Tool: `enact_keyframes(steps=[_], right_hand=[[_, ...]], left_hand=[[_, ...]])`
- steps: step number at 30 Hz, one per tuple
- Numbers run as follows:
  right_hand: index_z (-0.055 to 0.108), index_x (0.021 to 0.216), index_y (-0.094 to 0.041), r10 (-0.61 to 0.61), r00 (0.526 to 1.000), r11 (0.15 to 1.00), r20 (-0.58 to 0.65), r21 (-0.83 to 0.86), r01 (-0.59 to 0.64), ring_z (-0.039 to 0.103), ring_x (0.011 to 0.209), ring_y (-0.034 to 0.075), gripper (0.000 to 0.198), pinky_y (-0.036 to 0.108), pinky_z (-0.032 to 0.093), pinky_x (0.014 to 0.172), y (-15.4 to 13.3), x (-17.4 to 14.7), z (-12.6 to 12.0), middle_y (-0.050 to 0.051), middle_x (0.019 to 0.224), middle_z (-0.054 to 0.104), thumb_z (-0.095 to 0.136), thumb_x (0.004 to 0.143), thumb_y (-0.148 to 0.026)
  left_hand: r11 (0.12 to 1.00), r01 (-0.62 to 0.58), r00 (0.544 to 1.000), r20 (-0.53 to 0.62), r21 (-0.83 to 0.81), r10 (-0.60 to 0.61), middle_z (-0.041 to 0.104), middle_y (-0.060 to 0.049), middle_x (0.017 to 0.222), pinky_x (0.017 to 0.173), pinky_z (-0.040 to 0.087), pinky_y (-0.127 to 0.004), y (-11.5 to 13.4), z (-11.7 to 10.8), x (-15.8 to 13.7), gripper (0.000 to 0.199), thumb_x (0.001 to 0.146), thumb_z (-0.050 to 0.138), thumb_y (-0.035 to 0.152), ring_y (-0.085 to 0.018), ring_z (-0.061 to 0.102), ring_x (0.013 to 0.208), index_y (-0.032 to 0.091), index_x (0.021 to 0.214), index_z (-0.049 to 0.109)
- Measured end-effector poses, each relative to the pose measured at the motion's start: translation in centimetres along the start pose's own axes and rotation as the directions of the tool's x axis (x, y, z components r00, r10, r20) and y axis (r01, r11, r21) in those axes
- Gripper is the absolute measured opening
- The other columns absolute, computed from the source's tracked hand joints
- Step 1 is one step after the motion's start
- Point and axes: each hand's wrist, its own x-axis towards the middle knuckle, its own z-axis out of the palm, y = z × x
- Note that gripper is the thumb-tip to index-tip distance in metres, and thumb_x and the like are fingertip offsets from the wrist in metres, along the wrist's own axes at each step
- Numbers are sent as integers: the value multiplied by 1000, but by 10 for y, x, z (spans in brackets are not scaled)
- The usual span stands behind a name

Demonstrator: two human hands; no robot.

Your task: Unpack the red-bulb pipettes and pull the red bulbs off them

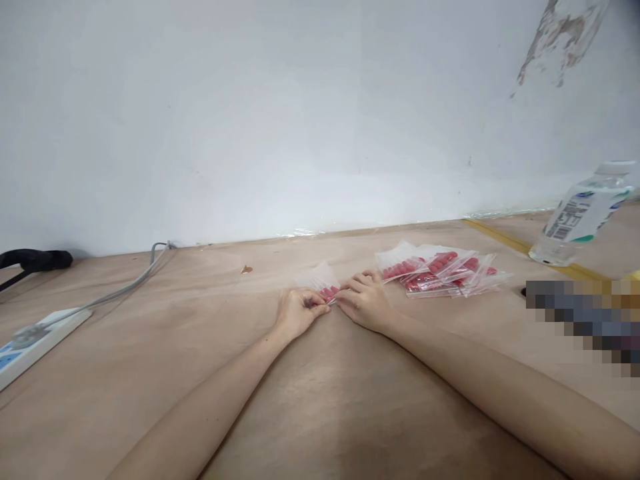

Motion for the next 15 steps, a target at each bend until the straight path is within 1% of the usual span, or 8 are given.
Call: enact_keyframes(steps=[5,7,11,15], right_hand=[[62,79,-22,-5,1000,1000,7,-14,5,49,81,16,14,37,23,84,1,1,1,2,83,64,49,83,-21],[61,79,-20,-17,1000,1000,17,2,17,49,82,16,13,37,24,84,1,2,1,2,83,63,48,83,-20],[59,79,-18,-45,998,998,32,41,44,48,82,15,11,35,26,84,0,3,1,2,81,62,48,83,-20],[57,78,-17,-78,996,995,37,67,75,47,82,15,12,34,27,83,0,4,2,3,80,61,47,84,-19]], left_hand=[[1000,4,1000,27,-5,-4,68,-1,77,66,48,-29,2,1,-1,13,64,69,34,-16,61,69,21,64,67],[1000,-10,1000,22,6,10,69,-1,78,67,48,-29,5,1,-1,15,68,66,36,-15,61,69,22,67,68],[997,-61,998,20,46,60,69,0,86,77,46,-31,12,1,-1,16,76,57,34,-16,62,77,24,76,69],[993,-78,997,30,90,75,68,0,89,83,44,-34,15,2,0,12,75,58,27,-17,60,84,25,71,69]])
